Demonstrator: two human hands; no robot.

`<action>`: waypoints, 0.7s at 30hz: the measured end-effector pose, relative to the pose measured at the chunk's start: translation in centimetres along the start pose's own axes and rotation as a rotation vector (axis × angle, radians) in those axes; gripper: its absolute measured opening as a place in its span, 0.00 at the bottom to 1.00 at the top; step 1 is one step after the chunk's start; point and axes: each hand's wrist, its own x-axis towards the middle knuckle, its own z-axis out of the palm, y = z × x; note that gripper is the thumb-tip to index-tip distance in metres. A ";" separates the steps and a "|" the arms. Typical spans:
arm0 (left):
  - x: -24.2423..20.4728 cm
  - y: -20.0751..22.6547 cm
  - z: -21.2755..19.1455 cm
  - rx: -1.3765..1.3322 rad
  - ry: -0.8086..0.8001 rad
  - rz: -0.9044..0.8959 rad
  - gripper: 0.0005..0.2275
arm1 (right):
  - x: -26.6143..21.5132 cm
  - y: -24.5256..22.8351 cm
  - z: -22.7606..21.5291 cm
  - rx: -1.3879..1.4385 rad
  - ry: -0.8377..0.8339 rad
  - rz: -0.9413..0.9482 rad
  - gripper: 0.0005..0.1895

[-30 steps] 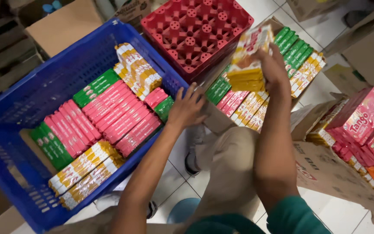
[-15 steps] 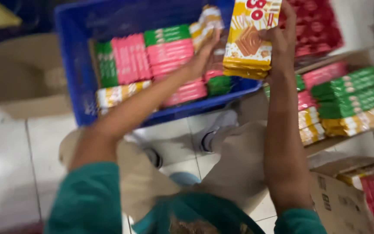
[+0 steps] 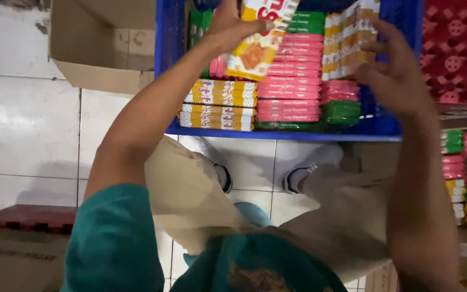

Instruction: The person sits on a small stool and transfers stacks of packaged goods from a cardboard box into a blue plastic crate. They handle pink, green, and yellow packages, arranging them in neat rows inside the crate.

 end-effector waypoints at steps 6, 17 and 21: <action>1.1 -5.4 -2.6 0.812 -0.160 0.368 0.37 | 0.1 -3.3 -0.4 -0.235 0.000 0.389 0.32; -0.3 -12.6 -2.4 1.080 -0.571 0.341 0.38 | 0.9 1.7 -0.2 -0.291 -0.116 0.280 0.31; -0.5 -12.6 -2.1 1.111 -0.616 0.304 0.38 | 0.5 3.5 -0.9 -0.275 -0.079 0.255 0.31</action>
